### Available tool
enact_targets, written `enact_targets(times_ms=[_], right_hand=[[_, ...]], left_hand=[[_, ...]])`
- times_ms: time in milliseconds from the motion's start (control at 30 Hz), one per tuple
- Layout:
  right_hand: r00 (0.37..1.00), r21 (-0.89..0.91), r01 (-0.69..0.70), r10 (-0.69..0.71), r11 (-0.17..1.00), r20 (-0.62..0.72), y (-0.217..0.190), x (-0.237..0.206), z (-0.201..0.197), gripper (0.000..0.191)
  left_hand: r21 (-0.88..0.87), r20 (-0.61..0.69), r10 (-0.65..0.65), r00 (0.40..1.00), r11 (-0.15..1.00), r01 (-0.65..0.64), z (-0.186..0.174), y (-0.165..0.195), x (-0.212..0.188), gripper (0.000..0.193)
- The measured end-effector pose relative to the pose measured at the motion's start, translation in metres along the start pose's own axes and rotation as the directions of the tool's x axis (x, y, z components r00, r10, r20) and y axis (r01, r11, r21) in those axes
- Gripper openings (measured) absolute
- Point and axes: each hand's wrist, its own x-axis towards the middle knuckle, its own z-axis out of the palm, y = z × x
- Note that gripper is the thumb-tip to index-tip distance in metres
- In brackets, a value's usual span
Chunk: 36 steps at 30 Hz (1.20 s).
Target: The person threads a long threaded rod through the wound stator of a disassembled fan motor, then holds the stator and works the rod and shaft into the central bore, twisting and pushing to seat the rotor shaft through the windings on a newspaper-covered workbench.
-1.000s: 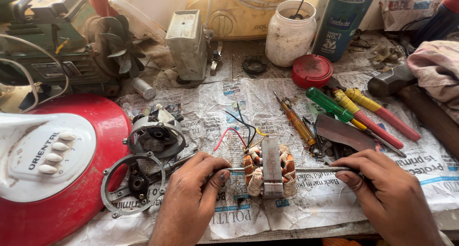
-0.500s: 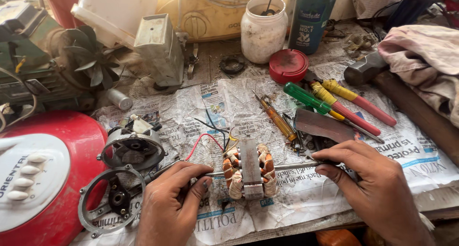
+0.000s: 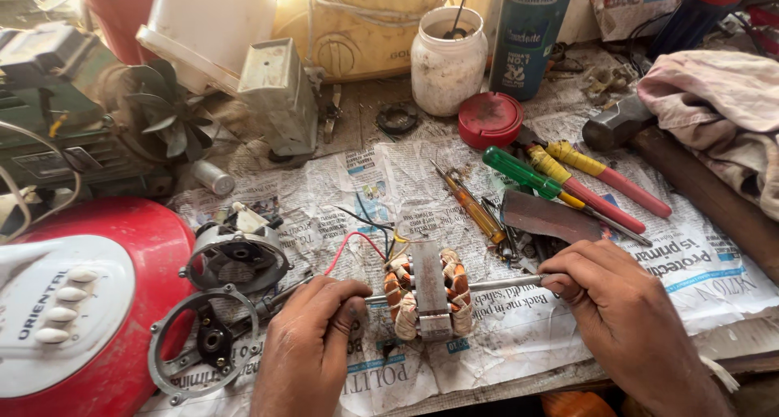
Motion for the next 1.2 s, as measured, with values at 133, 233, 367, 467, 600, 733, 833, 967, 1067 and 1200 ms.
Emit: enact_targets(times_ms=[133, 233, 367, 467, 600, 733, 833, 967, 1067, 1200], right_hand=[[1.0, -0.001, 0.004, -0.004, 1.0, 0.009, 0.0, -0.003, 0.0, 0.019], [0.999, 0.166, 0.051, -0.051, 0.985, -0.005, 0.003, -0.008, 0.001, 0.032], [0.996, 0.098, 0.077, -0.072, 0.992, -0.061, 0.004, -0.011, 0.007, 0.025], [0.996, 0.011, 0.043, -0.042, 0.999, -0.08, 0.0, -0.009, 0.009, 0.023], [0.978, -0.147, 0.134, -0.154, 0.98, -0.138, -0.015, -0.009, 0.007, 0.029], [0.908, -0.131, 0.373, -0.39, 0.919, -0.155, -0.035, -0.007, 0.016, 0.033], [0.913, -0.059, 0.404, -0.406, 0.913, -0.044, -0.042, 0.0, 0.029, 0.042], [0.943, 0.057, 0.329, -0.331, 0.943, 0.032, -0.039, 0.008, 0.037, 0.042], [0.95, 0.087, 0.291, -0.299, 0.953, 0.093, -0.034, 0.012, 0.038, 0.046], [0.962, 0.037, 0.22, -0.223, 0.975, 0.16, -0.033, 0.01, 0.044, 0.047]], left_hand=[[-0.06, -0.02, 0.076, 0.997, 0.995, -0.077, -0.008, 0.003, -0.003, 0.017], [0.031, -0.067, 0.158, 0.985, 0.987, -0.156, -0.006, 0.0, -0.005, 0.016], [0.09, -0.039, 0.116, 0.992, 0.99, -0.112, -0.005, -0.006, -0.007, 0.019], [0.115, -0.014, 0.148, 0.989, 0.983, -0.145, -0.005, -0.007, -0.006, 0.021], [0.06, 0.011, 0.28, 0.96, 0.958, -0.28, -0.002, -0.005, -0.006, 0.037], [-0.011, 0.05, 0.225, 0.973, 0.974, -0.224, 0.003, -0.004, -0.005, 0.04], [-0.054, 0.05, 0.145, 0.988, 0.988, -0.143, 0.006, -0.003, -0.002, 0.04], [-0.044, 0.037, 0.176, 0.984, 0.984, -0.175, 0.007, -0.007, 0.002, 0.04], [-0.074, 0.044, 0.162, 0.986, 0.985, -0.159, 0.005, -0.012, 0.005, 0.041], [-0.081, 0.056, 0.135, 0.989, 0.988, -0.13, 0.004, -0.016, 0.005, 0.04]])
